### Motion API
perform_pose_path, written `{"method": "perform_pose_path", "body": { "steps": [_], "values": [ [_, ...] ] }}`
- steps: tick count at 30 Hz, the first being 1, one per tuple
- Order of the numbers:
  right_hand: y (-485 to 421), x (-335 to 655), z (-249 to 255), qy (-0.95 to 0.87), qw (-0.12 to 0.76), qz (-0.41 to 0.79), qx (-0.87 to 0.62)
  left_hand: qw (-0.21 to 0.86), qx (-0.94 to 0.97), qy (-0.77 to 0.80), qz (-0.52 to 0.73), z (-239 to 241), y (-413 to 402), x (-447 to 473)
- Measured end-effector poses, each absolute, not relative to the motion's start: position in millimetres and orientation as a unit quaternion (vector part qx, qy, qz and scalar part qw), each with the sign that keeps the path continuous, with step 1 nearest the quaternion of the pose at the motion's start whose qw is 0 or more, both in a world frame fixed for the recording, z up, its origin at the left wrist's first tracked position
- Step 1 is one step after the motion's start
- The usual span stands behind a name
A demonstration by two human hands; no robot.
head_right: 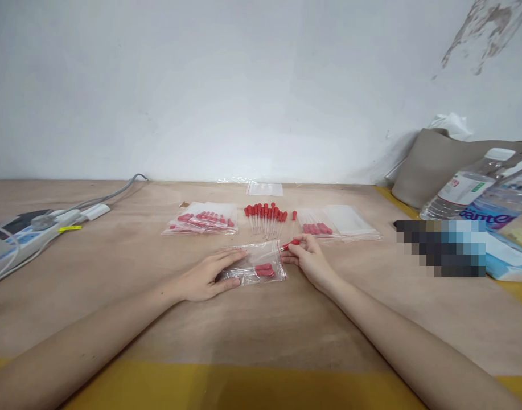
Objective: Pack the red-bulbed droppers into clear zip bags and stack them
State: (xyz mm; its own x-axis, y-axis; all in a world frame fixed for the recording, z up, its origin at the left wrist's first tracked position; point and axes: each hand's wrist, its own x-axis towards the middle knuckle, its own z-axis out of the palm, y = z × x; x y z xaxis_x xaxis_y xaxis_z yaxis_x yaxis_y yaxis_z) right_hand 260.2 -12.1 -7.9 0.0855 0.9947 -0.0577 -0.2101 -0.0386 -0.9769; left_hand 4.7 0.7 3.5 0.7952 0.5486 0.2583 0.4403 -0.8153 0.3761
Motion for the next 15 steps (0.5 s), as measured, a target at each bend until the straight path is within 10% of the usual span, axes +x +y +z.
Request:
{"method": "perform_pose_path", "body": {
  "steps": [15],
  "values": [
    [-9.3, 254.4, -5.7, -0.618, 0.361, 0.517, -0.47, 0.149, 0.936, 0.257, 0.189, 3.9, 0.8, 4.9]
  ]
}}
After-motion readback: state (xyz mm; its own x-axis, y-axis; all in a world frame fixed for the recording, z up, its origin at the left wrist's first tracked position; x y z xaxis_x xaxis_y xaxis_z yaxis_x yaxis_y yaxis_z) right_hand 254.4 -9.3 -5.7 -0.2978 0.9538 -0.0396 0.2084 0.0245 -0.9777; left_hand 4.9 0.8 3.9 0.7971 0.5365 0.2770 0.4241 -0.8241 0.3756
